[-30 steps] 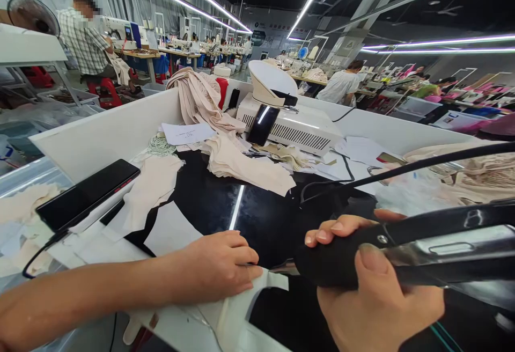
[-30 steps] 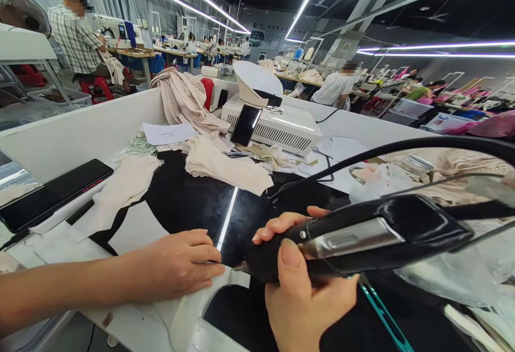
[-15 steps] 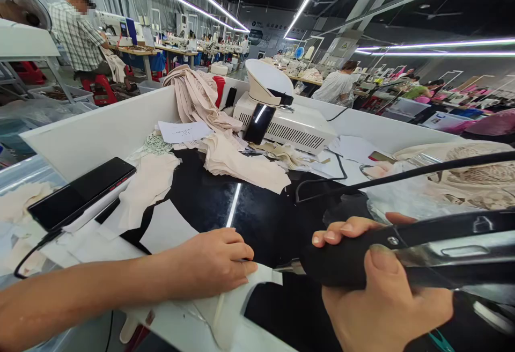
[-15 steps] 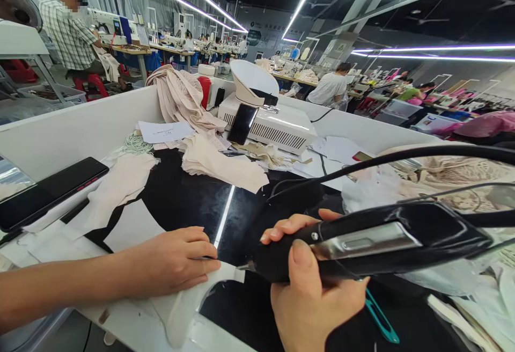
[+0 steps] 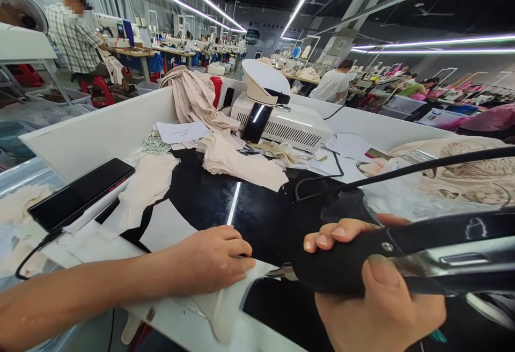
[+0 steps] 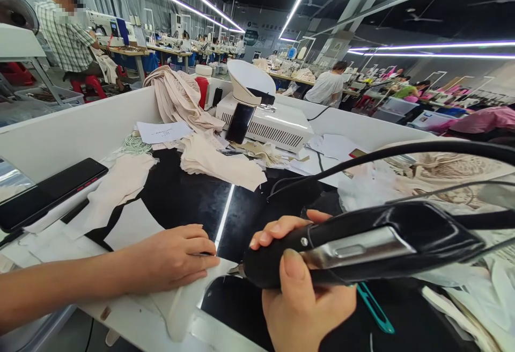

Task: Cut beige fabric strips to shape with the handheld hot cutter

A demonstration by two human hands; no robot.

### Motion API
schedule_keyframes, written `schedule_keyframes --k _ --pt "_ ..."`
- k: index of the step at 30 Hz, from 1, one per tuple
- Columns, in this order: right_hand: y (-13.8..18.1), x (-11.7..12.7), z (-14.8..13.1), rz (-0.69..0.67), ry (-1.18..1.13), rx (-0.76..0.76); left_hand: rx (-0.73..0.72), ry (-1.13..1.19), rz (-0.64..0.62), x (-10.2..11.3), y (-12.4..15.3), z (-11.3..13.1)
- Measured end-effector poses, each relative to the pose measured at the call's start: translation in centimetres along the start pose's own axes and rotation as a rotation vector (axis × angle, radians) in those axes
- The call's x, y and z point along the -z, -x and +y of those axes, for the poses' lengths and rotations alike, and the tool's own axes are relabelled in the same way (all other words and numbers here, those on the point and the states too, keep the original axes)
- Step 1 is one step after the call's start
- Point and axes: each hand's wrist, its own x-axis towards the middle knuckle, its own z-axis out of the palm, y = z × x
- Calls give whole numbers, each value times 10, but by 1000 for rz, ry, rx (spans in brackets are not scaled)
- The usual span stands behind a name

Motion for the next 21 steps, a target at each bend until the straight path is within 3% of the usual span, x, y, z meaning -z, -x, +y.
schedule_keyframes --k 7,14,21 --pt "2 1 1 -32 15 -2 -1 -16 1 1 -1 0" --pt "-5 7 -6 103 49 -42 -14 5 27 1 -1 0" --pt "-4 6 -4 99 51 -31 -11 3 16 1 0 0"
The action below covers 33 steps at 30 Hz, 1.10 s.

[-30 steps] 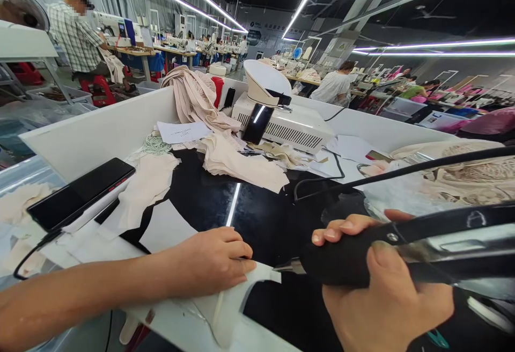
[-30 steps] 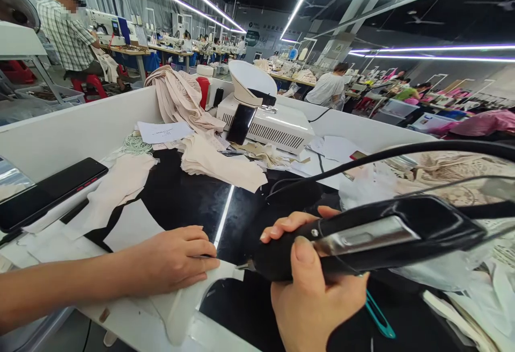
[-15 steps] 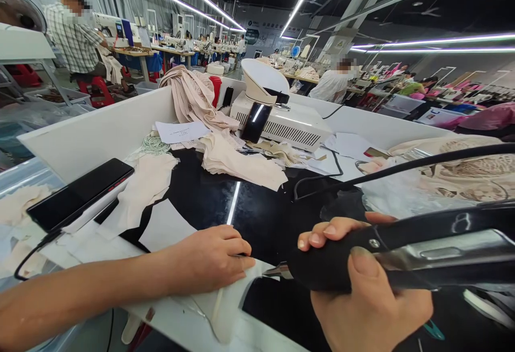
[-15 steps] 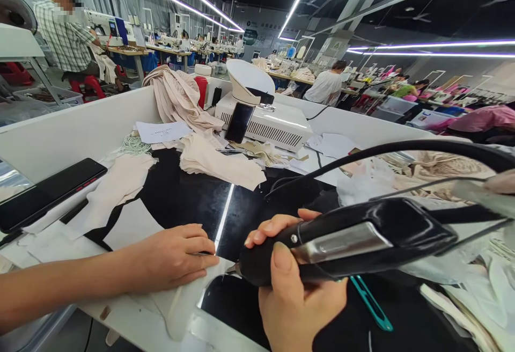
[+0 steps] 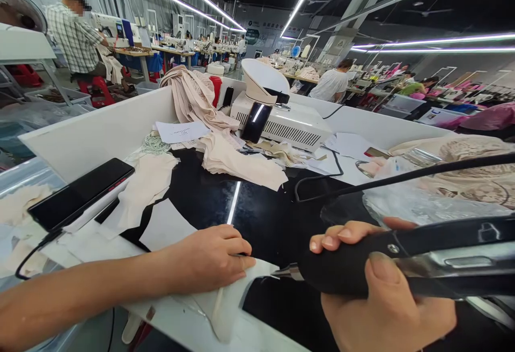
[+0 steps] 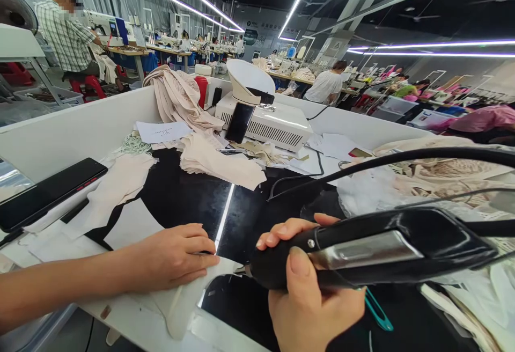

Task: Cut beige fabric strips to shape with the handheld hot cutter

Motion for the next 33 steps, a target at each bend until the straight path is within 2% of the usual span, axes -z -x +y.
schedule_keyframes --k 7,14,20,28,33 --pt "4 -4 -2 8 16 30 62 -149 17 9 2 12" --pt "16 6 -13 11 64 -18 303 9 -215 11 10 36" --pt "28 5 -18 100 43 -50 394 112 -348 12 7 34" --pt "42 10 -13 125 75 -15 380 186 -495 24 -4 23" --pt "48 11 -14 112 72 -32 317 125 -466 22 1 21"
